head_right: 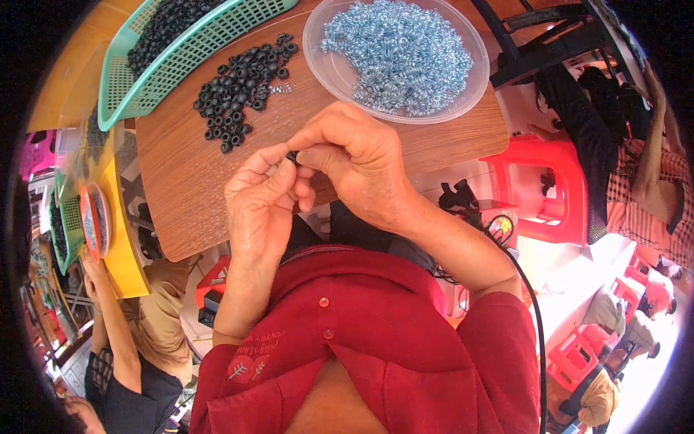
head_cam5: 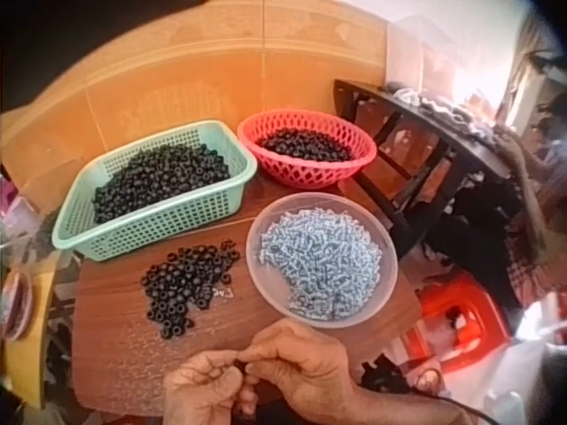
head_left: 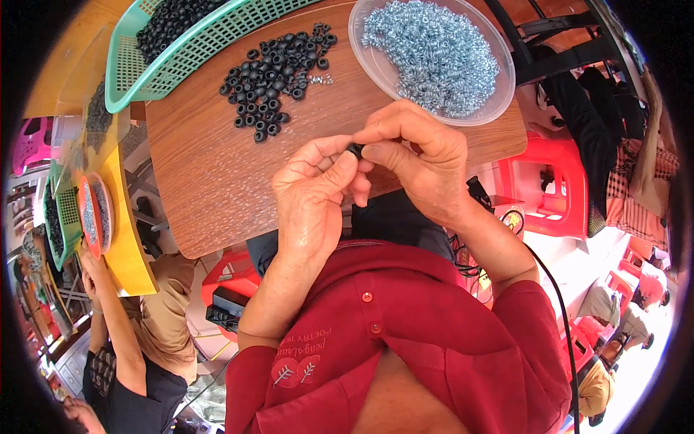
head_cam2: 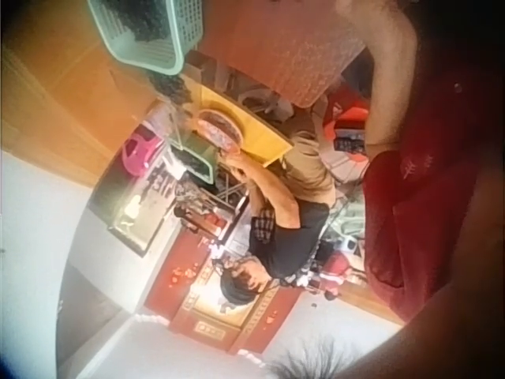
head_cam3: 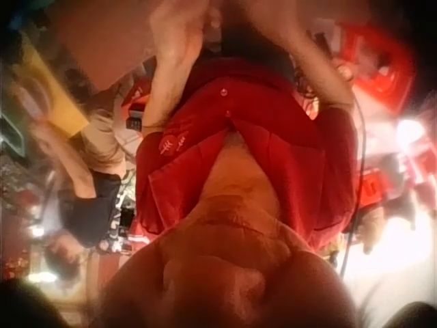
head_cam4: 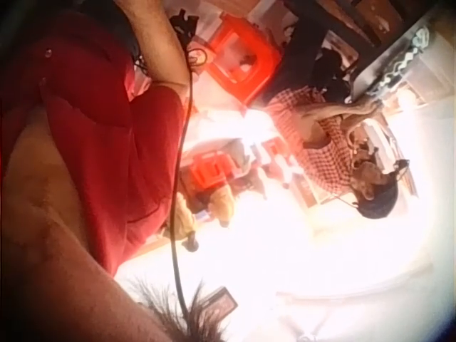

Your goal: The person assembles components by taking small springs from a dish and inserting them into plastic parts by hand.

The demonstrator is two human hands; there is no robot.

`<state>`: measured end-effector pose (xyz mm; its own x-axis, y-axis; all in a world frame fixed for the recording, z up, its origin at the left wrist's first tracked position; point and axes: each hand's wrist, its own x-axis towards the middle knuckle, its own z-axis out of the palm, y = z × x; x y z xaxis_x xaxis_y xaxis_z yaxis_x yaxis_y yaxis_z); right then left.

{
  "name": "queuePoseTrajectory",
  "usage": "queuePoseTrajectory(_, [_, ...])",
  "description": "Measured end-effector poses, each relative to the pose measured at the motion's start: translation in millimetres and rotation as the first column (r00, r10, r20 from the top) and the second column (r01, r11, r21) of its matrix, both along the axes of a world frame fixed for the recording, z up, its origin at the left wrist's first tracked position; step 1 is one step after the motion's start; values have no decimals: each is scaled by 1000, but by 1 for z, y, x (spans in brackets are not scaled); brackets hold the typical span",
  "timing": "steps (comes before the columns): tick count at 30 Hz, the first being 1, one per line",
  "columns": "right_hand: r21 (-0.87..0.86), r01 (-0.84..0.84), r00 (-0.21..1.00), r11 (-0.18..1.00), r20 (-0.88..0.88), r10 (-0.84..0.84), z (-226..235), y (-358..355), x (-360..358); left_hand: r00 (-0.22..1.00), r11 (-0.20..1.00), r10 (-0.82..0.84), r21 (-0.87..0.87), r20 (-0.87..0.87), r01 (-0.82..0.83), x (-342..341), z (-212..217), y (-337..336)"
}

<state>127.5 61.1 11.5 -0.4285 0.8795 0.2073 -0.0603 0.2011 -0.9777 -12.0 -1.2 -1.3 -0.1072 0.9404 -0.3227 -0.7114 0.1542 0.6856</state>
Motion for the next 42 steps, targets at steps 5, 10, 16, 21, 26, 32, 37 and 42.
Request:
queuePoseTrajectory(5, [-55,20,998,998,-51,-23,-8,-3,0,999,999,-30,12,-25,30,2,1,2])
queuePoseTrajectory(10, [-50,59,996,997,-57,-62,-10,-6,2,996,1000,-7,-5,-90,6,5,3,2])
queuePoseTrajectory(16, [-1,106,993,994,-54,-106,-13,-16,5,995,999,-9,-44,-102,4,6,4,6])
queuePoseTrajectory(21, [148,120,989,982,64,-131,-14,-17,8,999,997,-15,-79,-46,11,6,3,6])
queuePoseTrajectory(26, [351,79,977,933,160,-143,-11,-7,15,1000,999,-15,-39,15,16,5,0,8])
queuePoseTrajectory(32, [655,-58,938,754,295,-183,-12,6,10,995,996,72,-47,-64,-75,13,2,12])
queuePoseTrajectory(37, [733,-86,898,675,351,-267,-14,6,7,991,998,62,-14,-120,-64,12,-3,13])
queuePoseTrajectory(42, [771,-22,925,637,257,-279,-21,12,9,996,998,58,-34,-67,-61,12,3,11])
